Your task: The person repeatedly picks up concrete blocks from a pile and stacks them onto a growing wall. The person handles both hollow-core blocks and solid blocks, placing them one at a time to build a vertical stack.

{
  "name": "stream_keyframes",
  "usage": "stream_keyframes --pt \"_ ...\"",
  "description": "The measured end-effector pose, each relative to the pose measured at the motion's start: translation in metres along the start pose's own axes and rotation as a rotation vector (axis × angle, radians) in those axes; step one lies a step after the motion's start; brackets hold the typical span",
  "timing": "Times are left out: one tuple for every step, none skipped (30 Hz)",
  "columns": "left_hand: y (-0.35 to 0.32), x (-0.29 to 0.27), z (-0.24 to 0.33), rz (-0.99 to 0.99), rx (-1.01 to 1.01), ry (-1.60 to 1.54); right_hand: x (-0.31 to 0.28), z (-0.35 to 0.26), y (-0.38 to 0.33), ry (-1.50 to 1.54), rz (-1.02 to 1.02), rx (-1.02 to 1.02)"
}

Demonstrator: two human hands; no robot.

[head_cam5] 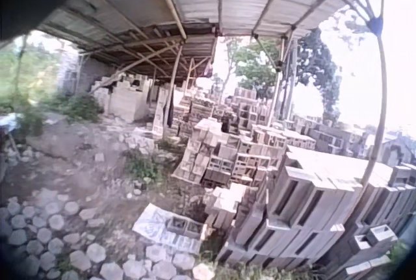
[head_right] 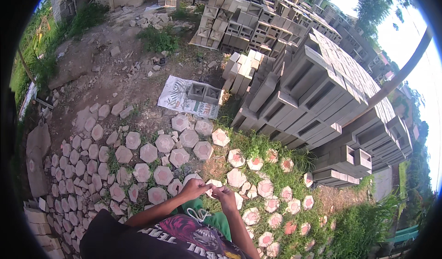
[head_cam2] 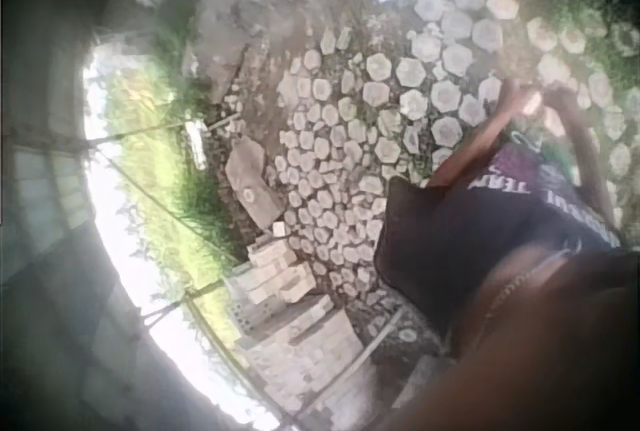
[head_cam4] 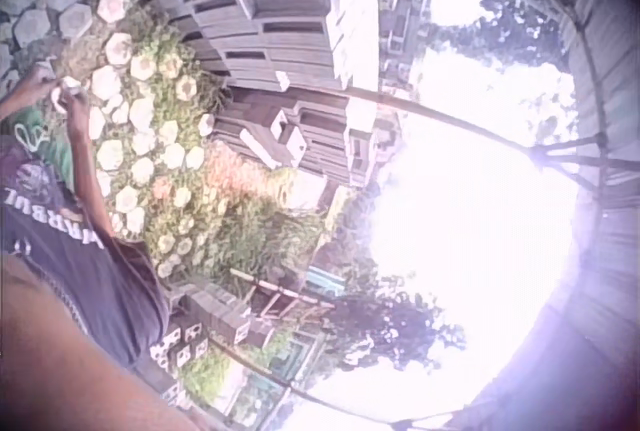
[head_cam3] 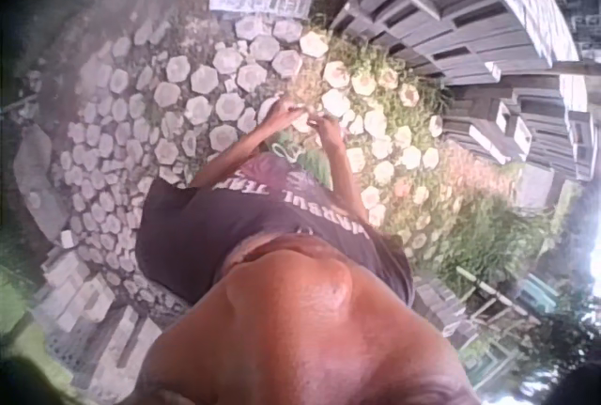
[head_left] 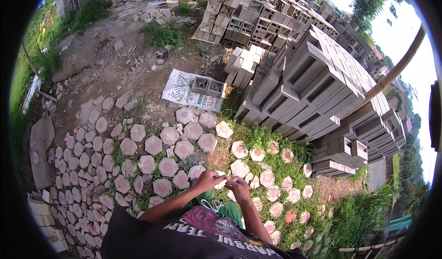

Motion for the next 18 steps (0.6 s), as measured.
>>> stream_keyframes --pt "0.024 -0.013 0.026 -0.032 0.018 -0.059 -0.003 -0.023 0.009 0.022 0.055 -0.021" --pt "0.052 -0.017 0.022 -0.068 0.031 -0.044 -0.007 -0.043 0.018 0.037 0.087 -0.036" --pt "0.077 -0.012 0.013 -0.117 0.029 -0.035 -0.015 -0.059 0.027 0.059 0.132 -0.035" --pt "0.100 -0.016 0.018 -0.167 0.064 -0.002 -0.013 -0.071 0.036 0.111 0.146 -0.017" --pt "0.120 -0.021 0.009 -0.191 0.078 0.032 -0.003 -0.084 0.047 0.152 0.145 0.004" --pt "0.142 -0.030 0.006 -0.151 0.130 0.028 0.006 -0.096 0.060 0.147 0.167 0.023" --pt "0.164 -0.032 0.010 -0.134 0.191 0.017 0.006 -0.105 0.076 0.154 0.180 0.075" --pt "0.184 -0.034 0.016 -0.117 0.236 -0.036 0.001 -0.108 0.099 0.177 0.162 0.111" --pt "0.209 -0.040 0.020 -0.097 0.279 -0.089 -0.003 -0.112 0.128 0.199 0.143 0.147" --pt "0.232 -0.045 0.019 -0.072 0.248 -0.150 -0.004 -0.119 0.153 0.178 0.145 0.186" --pt "0.256 -0.057 0.017 -0.036 0.220 -0.199 0.003 -0.131 0.184 0.182 0.060 0.205" --pt "0.273 -0.062 0.003 -0.017 0.165 -0.223 0.005 -0.136 0.208 0.122 0.063 0.230" --pt "0.293 -0.068 -0.009 0.004 0.143 -0.283 0.015 -0.155 0.234 0.063 0.064 0.240" --pt "0.312 -0.077 -0.022 0.024 0.105 -0.338 0.019 -0.169 0.262 0.028 0.027 0.272" --pt "0.327 -0.093 -0.036 0.050 0.063 -0.383 0.025 -0.179 0.293 -0.007 -0.023 0.307" --pt "0.341 -0.120 -0.055 0.074 -0.005 -0.262 0.024 -0.186 0.325 -0.117 0.028 0.383" --pt "0.348 -0.151 -0.078 0.104 -0.082 -0.140 0.049 -0.215 0.339 -0.182 0.016 0.426" --pt "0.352 -0.183 -0.098 0.167 -0.172 -0.040 0.065 -0.234 0.365 -0.234 -0.042 0.399"
Point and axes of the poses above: each hand's wrist, its own y-axis towards the middle knuckle, its own x-axis out of the palm, z = x × y, the point moved 10 cm from there along y, towards the middle knuckle, and after that the axes turned 14 degrees about x, right-handed, at the moved point
